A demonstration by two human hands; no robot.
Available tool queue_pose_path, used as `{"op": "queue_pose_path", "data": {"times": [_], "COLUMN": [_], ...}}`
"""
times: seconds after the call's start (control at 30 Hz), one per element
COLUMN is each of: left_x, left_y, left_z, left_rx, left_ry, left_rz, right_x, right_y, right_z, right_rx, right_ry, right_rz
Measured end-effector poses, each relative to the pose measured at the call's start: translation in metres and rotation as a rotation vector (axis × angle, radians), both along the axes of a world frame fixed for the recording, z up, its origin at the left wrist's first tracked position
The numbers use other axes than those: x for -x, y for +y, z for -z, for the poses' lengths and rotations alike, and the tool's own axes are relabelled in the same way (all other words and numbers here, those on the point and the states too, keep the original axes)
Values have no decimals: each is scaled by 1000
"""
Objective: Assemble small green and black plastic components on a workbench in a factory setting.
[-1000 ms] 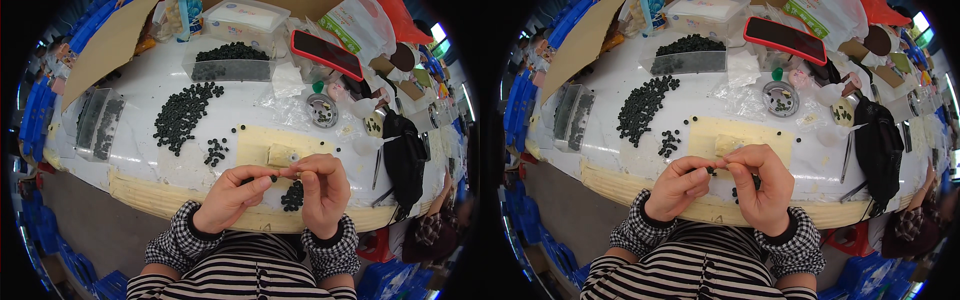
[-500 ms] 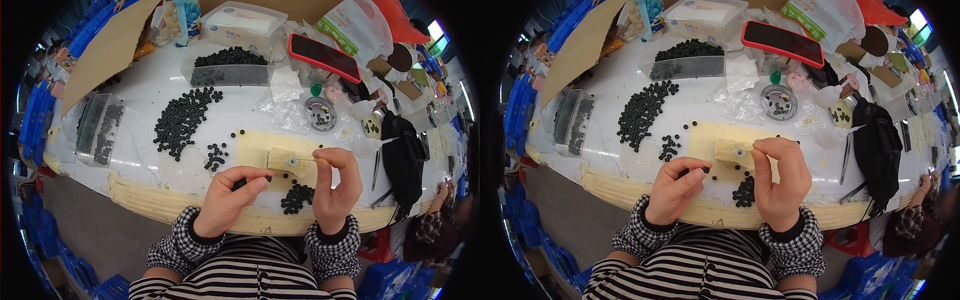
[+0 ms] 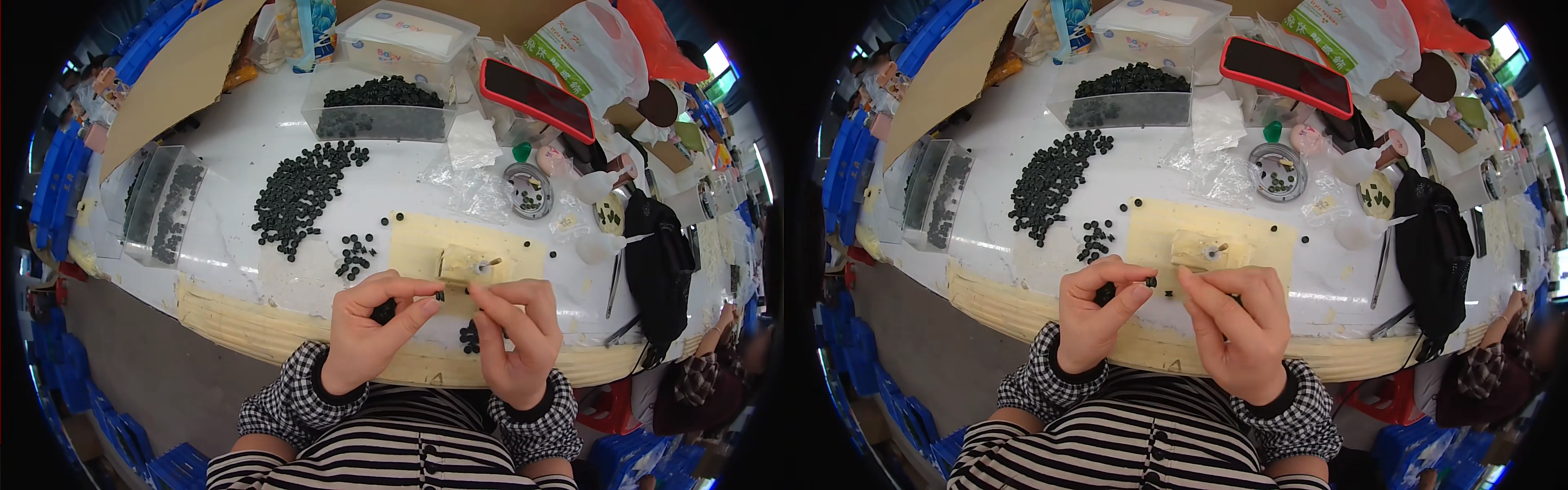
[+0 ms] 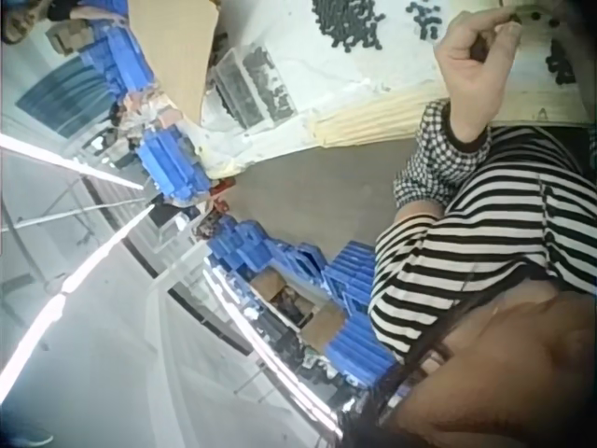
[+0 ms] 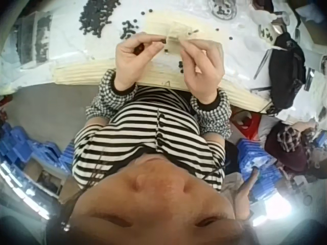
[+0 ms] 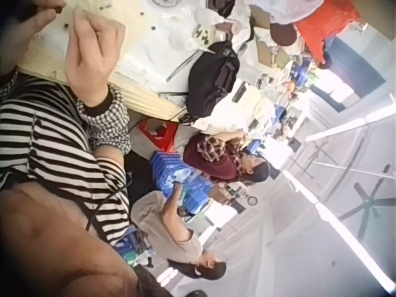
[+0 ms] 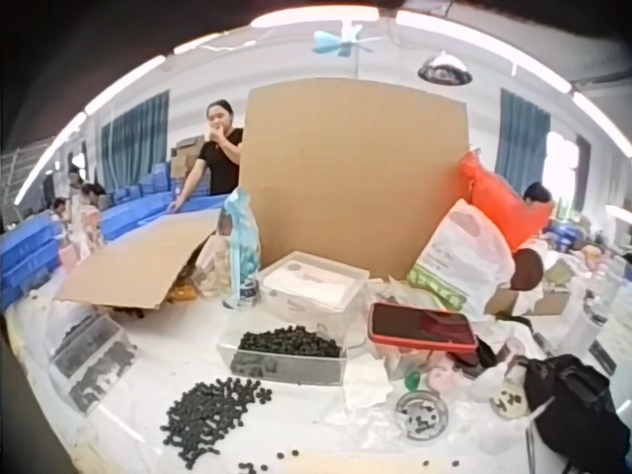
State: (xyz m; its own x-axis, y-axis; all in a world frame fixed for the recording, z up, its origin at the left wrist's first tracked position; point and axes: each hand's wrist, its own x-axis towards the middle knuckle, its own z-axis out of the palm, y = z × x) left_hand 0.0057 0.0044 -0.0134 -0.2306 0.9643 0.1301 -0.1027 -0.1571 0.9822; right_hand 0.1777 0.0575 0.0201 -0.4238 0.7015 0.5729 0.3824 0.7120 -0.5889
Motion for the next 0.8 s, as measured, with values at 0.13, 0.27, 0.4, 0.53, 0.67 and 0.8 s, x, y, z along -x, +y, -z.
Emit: {"op": "queue_pose_path", "data": {"times": [0.13,0.27,0.4,0.53,0.67,0.8], "left_x": [0,0,-1,-1,0,0], "left_y": [1,1,1,1,1,1], "left_z": [0,0,3,2,2,1], "left_rx": [-40,-26,-65,-96,-107,-117], "left_ry": [49,12,48,120,135,138], "left_rz": [9,-4,-39,-31,-7,-20], "right_x": [7,8,8,7,7,6], "right_y": [-4,-5,-5,-5,-5,-5], "right_z": [9,16,18,19,18,18], "right_rx": [61,105,128,132,125,131], "right_ry": [63,104,110,109,111,104], "right_rz": [-134,-165,-172,-159,-158,-163]}}
